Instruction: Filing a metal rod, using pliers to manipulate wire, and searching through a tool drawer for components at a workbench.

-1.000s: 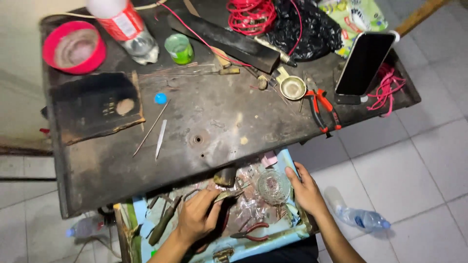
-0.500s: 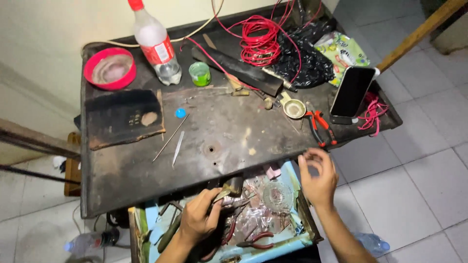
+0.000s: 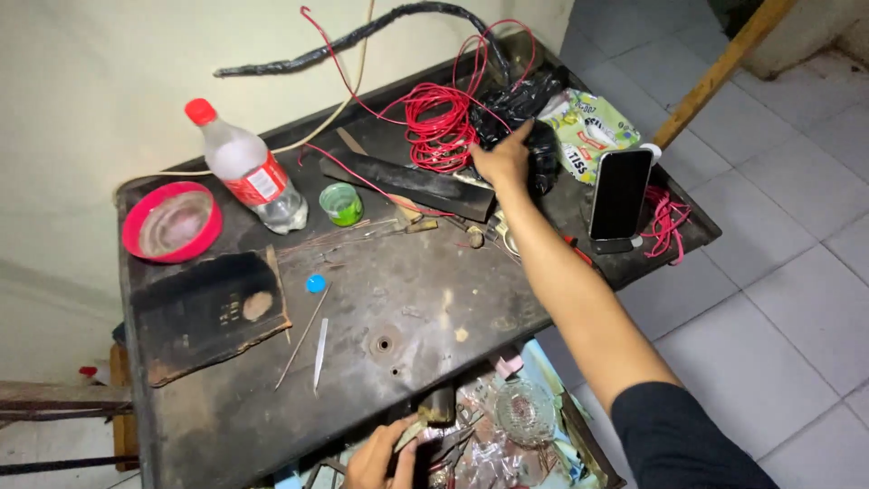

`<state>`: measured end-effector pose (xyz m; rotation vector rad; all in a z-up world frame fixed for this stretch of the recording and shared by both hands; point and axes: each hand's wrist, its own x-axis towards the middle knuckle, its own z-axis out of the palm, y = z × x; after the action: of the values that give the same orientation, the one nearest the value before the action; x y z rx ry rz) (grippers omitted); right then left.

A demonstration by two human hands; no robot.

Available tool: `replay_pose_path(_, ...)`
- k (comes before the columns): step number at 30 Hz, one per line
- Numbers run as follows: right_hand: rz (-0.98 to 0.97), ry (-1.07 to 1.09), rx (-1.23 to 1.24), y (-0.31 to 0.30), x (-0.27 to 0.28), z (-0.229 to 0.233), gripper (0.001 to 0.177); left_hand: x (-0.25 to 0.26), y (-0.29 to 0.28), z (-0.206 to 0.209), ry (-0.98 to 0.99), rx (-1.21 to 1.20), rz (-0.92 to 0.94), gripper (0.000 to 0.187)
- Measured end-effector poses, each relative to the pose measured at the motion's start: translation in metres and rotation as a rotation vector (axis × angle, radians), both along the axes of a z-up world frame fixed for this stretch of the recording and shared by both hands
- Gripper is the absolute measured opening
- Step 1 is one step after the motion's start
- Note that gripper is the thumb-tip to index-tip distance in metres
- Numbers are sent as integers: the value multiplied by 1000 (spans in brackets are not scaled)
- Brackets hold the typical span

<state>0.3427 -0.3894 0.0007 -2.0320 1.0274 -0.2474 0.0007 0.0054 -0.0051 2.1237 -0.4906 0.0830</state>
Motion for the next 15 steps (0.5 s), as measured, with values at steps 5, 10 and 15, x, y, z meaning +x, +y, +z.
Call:
replay_pose_path(5, -21, 112, 25, -3, 30, 1, 91, 1, 1, -11, -88, 17, 110, 18)
replay_pose_path(10, -34, 178, -81, -17, 29, -7, 32, -2, -6, -20, 52, 76, 260, 18)
replay_pose_path(15, 127, 244, -504, -21, 15, -15, 73, -3, -11, -39, -94, 28, 147, 18)
